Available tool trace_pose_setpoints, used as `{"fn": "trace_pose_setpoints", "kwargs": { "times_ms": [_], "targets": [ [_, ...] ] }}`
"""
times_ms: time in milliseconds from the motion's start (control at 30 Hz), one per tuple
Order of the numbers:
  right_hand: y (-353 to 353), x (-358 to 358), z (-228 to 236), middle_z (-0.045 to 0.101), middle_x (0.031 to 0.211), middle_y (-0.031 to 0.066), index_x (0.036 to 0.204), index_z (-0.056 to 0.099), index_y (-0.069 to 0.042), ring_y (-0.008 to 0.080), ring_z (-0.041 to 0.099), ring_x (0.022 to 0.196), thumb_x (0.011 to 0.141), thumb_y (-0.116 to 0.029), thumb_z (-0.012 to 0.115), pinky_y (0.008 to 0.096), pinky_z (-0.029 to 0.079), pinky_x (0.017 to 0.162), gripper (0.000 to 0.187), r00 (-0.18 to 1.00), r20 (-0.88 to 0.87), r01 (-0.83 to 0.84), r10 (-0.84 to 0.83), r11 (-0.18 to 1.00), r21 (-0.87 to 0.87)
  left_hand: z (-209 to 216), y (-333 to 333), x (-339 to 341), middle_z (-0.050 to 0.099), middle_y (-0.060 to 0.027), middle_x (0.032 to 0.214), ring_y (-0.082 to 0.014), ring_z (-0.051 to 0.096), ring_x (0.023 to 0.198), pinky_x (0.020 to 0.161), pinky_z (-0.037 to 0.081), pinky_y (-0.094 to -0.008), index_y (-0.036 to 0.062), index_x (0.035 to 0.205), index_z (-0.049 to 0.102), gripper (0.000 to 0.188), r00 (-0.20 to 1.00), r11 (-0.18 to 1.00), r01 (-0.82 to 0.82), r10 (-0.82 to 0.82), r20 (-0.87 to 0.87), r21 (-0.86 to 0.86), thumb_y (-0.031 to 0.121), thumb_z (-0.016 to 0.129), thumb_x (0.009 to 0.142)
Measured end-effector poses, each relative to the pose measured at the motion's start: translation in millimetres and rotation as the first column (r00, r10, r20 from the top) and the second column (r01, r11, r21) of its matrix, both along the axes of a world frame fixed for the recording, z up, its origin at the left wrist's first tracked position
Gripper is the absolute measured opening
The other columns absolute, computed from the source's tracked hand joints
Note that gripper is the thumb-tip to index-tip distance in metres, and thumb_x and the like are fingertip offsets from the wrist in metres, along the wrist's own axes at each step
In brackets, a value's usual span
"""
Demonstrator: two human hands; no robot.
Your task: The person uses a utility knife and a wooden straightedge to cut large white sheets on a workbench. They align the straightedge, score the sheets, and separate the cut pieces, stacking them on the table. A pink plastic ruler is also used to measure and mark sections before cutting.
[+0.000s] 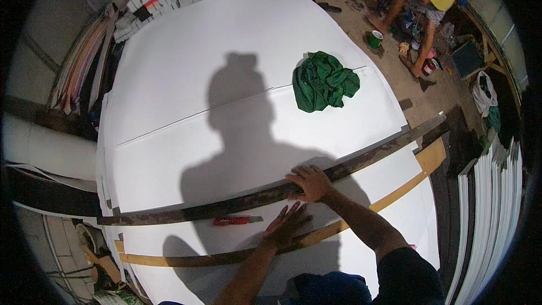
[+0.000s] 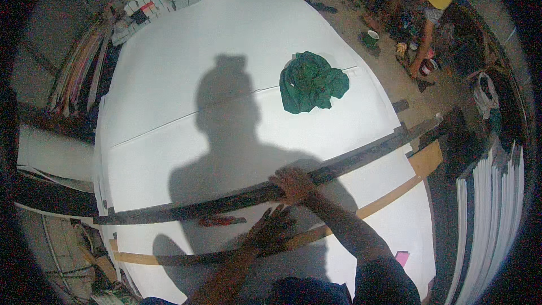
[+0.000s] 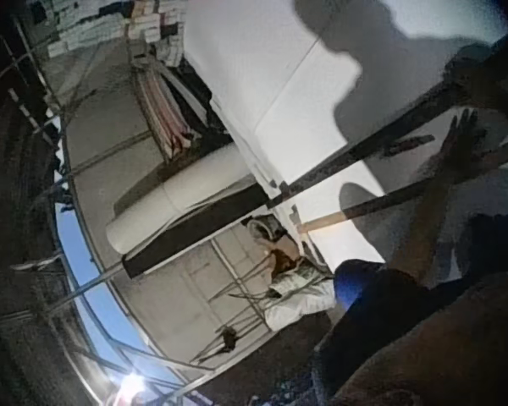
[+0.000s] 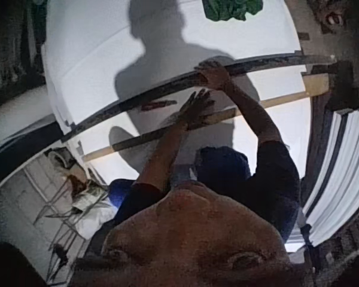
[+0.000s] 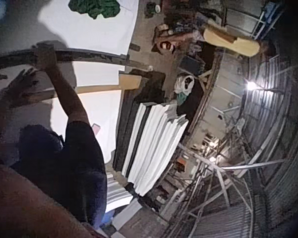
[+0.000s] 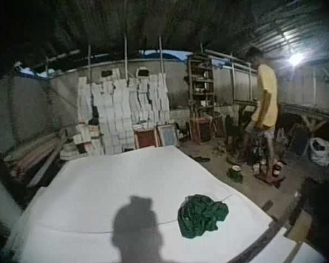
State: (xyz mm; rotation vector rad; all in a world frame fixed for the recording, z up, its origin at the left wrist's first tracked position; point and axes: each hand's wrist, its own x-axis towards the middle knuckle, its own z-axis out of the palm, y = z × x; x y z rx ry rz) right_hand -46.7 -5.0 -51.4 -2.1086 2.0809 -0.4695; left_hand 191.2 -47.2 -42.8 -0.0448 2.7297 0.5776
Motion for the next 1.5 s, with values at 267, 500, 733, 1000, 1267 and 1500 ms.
{"fn": "trace_pose_setpoints", "kwargs": {
  "times_ms": [267, 500, 733, 1000, 1267, 1500],
  "targets": [
    [-18.2, -16.1, -21.4, 0.061, 0.137, 0.018, 0.155, 0.051, -0.026, 0.038, 0.059, 0.126, 0.091, -0.057, 0.07, 0.0586, 0.045, 0.105, 0.074, 0.992, -0.128, 0.004, -0.01, 0.999, -0.044, 3.3, 7.9, 6.3, 0.018, -0.0195, 0.173, -0.041, 0.013, 0.161, 0.131, 0.012, -0.0571, 0.0116, 0.162, 0.037, 0.081, 0.98, 0.996, -0.091, 0.093, -0.176, 0.02, 0.051, 0.061, 0.097],
    [-106.1, -58.8, -7.3, 0.041, 0.162, 0.0188, 0.161, 0.041, -0.032, 0.0427, 0.037, 0.15, 0.095, -0.051, 0.067, 0.0596, 0.029, 0.124, 0.074, 0.985, -0.12, 0.137, -0.125, 0.986, 0.098, 20.5, 7.3, 7.5, 0.018, -0.0192, 0.173, -0.0396, 0.015, 0.161, 0.131, 0.013, -0.0536, 0.0125, 0.164, 0.033, 0.084, 0.978, 0.996, -0.068, 0.079, -0.194, 0.061, 0.052, 0.063, 0.096],
    [-60.5, 11.9, -24.8, 0.038, 0.163, 0.0239, 0.16, 0.043, -0.027, 0.0461, 0.038, 0.15, 0.104, -0.042, 0.056, 0.0621, 0.035, 0.119, 0.059, 0.979, -0.128, 0.123, -0.16, 0.959, -0.255, -4.0, 9.0, 26.2, 0.01, -0.0146, 0.176, -0.0329, 0.009, 0.163, 0.134, 0.01, -0.0472, 0.0145, 0.166, 0.026, 0.085, 0.983, 0.993, -0.091, 0.077, -0.168, -0.077, 0.05, 0.064, 0.099],
    [63.7, 66.4, -30.9, 0.04, 0.162, 0.0211, 0.159, 0.044, -0.02, 0.0458, 0.039, 0.149, 0.107, -0.045, 0.053, 0.062, 0.038, 0.117, 0.058, 0.957, -0.143, 0.252, -0.254, 0.967, -0.028, -37.3, 6.4, 111.2, 0.023, -0.0166, 0.172, -0.0331, 0.018, 0.161, 0.132, 0.017, -0.0469, 0.0071, 0.16, 0.039, 0.064, 0.969, 0.989, -0.027, -0.01, -0.245, -0.147, 0.043, 0.051, 0.108],
    [128.4, 85.5, -39.7, 0.036, 0.165, 0.0235, 0.164, 0.034, -0.02, 0.0492, 0.036, 0.151, 0.102, -0.057, 0.055, 0.0623, 0.035, 0.12, 0.076, 0.847, -0.532, 0.002, -0.006, 1.0, -0.009, -20.3, -63.1, 243.2, 0.036, -0.0257, 0.164, -0.0464, 0.031, 0.154, 0.126, 0.025, -0.0595, 0.006, 0.158, 0.042, 0.069, 0.897, 0.92, -0.374, 0.328, -0.295, -0.114, 0.038, 0.061, 0.1],
    [118.7, 105.7, 8.2, 0.034, 0.164, 0.0293, 0.168, 0.021, -0.016, 0.0523, 0.036, 0.15, 0.106, -0.029, 0.048, 0.0604, 0.032, 0.124, 0.069, 0.945, -0.316, -0.028, 0.081, 0.985, 0.169, -37.8, -87.6, 263.6, 0.051, -0.0359, 0.147, -0.0558, 0.051, 0.135, 0.111, 0.044, -0.0643, 0.0087, 0.158, 0.042, 0.063, 0.895, 0.814, -0.342, 0.132, -0.425, -0.468, 0.028, 0.058, 0.1]
  ]
}}
